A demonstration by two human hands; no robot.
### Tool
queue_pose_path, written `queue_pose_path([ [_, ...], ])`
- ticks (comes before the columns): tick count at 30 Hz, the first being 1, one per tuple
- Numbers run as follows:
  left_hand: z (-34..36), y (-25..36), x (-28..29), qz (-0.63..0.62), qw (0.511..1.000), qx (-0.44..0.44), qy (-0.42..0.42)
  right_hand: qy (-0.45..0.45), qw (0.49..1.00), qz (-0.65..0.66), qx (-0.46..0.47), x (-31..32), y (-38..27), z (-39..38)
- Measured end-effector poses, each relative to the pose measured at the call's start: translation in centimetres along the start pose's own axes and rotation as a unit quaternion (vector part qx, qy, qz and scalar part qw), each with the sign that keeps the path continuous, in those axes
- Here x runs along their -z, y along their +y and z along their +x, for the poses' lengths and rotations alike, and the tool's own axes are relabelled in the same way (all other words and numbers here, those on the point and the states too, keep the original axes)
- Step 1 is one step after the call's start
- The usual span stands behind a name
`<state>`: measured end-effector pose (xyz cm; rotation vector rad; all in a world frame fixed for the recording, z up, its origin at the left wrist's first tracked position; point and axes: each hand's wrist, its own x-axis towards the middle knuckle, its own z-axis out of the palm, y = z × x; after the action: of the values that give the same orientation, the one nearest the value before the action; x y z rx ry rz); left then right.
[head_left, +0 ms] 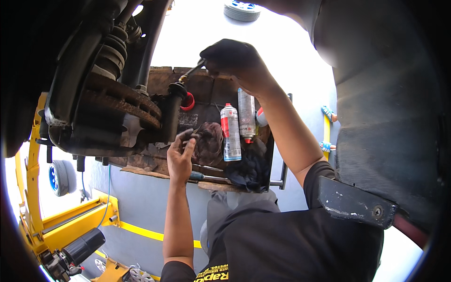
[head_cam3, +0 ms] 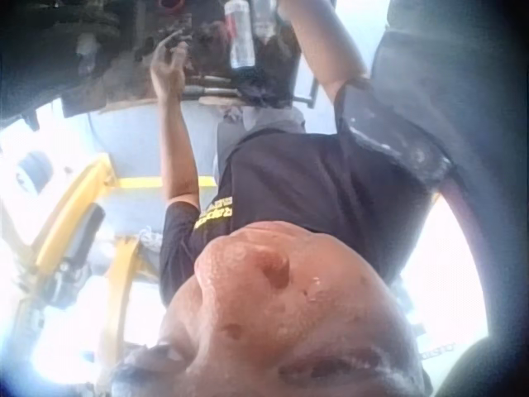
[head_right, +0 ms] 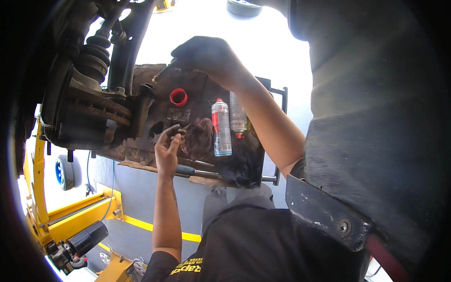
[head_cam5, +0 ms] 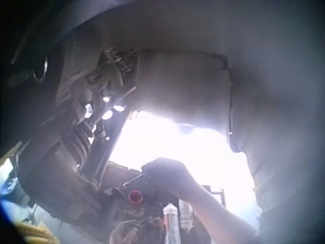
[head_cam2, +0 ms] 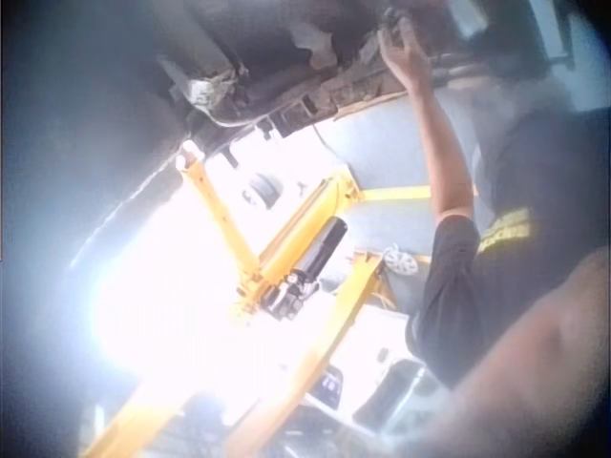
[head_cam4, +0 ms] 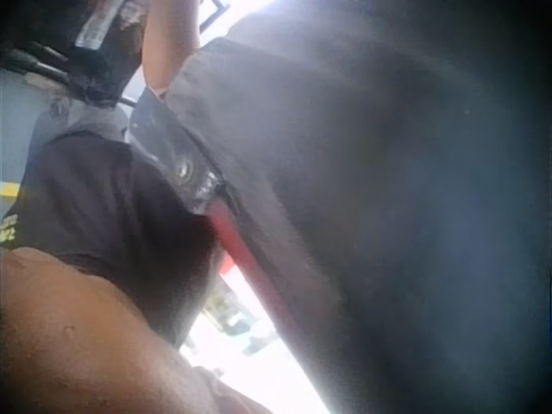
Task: The person works on a vehicle's front suspension and brake assembly while the car is raised on a lift. They use a wrench and spray lubricant on bolts, then manipulate and install a metal suspension component into place.
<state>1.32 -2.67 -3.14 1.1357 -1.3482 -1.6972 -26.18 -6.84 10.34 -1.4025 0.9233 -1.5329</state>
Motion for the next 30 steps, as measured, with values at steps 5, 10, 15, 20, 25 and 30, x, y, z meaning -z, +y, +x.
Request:
queue_pose_path([
  [5, 1.2, 4.5, -2.6, 0.092, 0.963, -0.241, 0.079, 0.030, 0.987, -0.117, -0.109, -1.1, 0.3, -3.6],
  [10, 1.3, 6.5, -3.6, 0.275, 0.870, -0.401, 0.076, 0.060, 0.972, -0.113, -0.195, -1.6, 0.5, -6.0],
  [15, 1.5, 5.7, -4.3, 0.009, 0.955, -0.294, -0.038, 0.064, 0.971, -0.045, -0.225, -1.6, 0.8, -6.9],
  [20, 0.5, 4.9, -5.7, -0.219, 0.958, -0.149, -0.111, 0.115, 0.958, 0.106, -0.240, -2.3, 1.8, -7.9],
  [25, -0.9, 5.5, -6.5, -0.406, 0.905, -0.053, -0.118, 0.142, 0.982, -0.029, -0.122, -3.0, 2.5, -8.3],
  [30, -2.0, 6.8, -6.1, -0.400, 0.909, -0.016, -0.115, 0.151, 0.972, -0.179, -0.031, -3.8, 2.6, -8.8],
])
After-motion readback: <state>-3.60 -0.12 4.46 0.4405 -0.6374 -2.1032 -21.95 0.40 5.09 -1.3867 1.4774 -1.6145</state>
